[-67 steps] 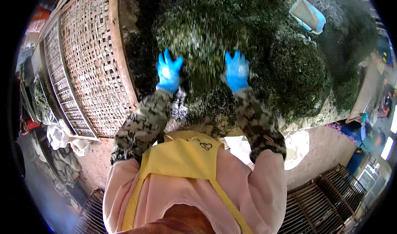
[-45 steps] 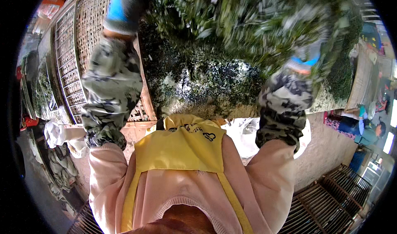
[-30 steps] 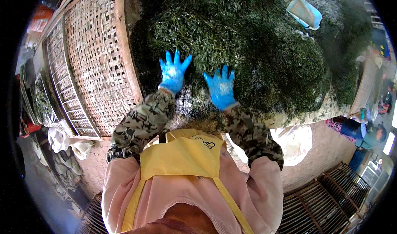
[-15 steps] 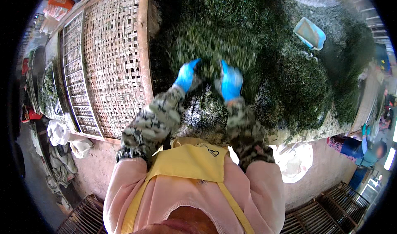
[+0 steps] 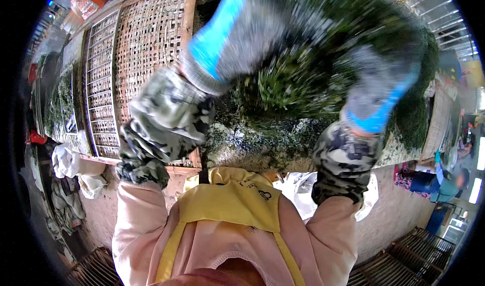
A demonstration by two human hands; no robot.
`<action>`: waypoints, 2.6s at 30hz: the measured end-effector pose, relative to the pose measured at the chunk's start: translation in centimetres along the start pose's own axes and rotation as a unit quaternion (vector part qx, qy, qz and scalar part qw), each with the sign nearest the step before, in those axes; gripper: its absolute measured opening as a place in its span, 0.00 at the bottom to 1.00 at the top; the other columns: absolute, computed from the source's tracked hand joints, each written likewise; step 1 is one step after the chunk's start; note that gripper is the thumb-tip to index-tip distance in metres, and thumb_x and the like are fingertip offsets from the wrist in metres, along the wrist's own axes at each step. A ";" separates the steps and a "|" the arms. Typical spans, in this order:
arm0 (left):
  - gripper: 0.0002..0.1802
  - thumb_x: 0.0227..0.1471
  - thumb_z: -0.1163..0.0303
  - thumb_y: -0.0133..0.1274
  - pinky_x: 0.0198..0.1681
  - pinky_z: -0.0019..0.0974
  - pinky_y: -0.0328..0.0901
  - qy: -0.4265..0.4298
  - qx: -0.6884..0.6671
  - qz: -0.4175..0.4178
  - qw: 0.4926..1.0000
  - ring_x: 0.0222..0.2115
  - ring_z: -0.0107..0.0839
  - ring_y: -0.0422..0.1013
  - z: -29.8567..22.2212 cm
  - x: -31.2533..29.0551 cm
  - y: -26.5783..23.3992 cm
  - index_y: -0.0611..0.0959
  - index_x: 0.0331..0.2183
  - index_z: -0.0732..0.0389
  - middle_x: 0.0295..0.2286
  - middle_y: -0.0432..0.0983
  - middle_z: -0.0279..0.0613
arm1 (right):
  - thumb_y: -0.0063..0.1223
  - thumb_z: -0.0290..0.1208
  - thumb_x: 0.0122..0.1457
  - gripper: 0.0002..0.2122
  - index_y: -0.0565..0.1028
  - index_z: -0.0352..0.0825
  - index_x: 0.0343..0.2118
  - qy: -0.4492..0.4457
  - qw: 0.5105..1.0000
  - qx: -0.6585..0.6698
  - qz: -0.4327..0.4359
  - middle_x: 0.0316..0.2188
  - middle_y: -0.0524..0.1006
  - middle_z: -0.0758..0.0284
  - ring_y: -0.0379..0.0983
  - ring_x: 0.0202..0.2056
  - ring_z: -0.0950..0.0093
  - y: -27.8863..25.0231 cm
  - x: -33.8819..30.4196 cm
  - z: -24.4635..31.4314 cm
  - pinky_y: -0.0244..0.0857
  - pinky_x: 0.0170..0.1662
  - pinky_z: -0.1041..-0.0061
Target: The person sifts and sorts green leafy plant material by hand on a bamboo rack and sifting frame, scoops material with a red plastic ladle, and transfers it into large white bags.
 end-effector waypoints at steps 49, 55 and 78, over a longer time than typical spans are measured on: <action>0.29 0.65 0.57 0.35 0.60 0.36 0.56 -0.430 -0.022 -0.306 0.849 0.57 0.34 0.59 26.0 -29.3 -39.1 0.64 0.59 0.67 0.58 0.59 0.45 | 0.43 0.40 0.67 0.20 0.66 0.35 0.57 0.758 0.623 0.125 0.148 0.49 0.73 0.59 0.71 0.46 0.69 -2.3 -9.5 -41.1 0.68 0.46 0.69; 0.15 0.55 0.67 0.55 0.39 0.37 0.71 -0.291 -0.152 -0.614 0.718 0.37 0.33 0.74 17.4 -19.2 -32.6 0.79 0.43 0.63 0.39 0.78 0.44 | 0.32 0.35 0.69 0.19 0.69 0.36 0.58 0.622 0.755 -0.076 0.193 0.58 0.68 0.61 0.64 0.59 0.70 -10.9 -8.1 -41.6 0.52 0.65 0.65; 0.20 0.62 0.70 0.44 0.51 0.35 0.66 -0.100 0.181 -0.146 0.967 0.49 0.34 0.68 11.6 11.8 -38.5 0.71 0.54 0.63 0.49 0.72 0.42 | 0.34 0.43 0.69 0.26 0.56 0.30 0.63 0.121 0.963 0.067 0.232 0.60 0.63 0.52 0.67 0.55 0.64 0.8 22.8 -36.7 0.59 0.58 0.69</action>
Point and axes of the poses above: each hand's wrist, its own x-axis towards the middle knuckle, its own y-axis out of the palm, z = x × y, the point moved 2 cm from there along x, towards the middle knuckle
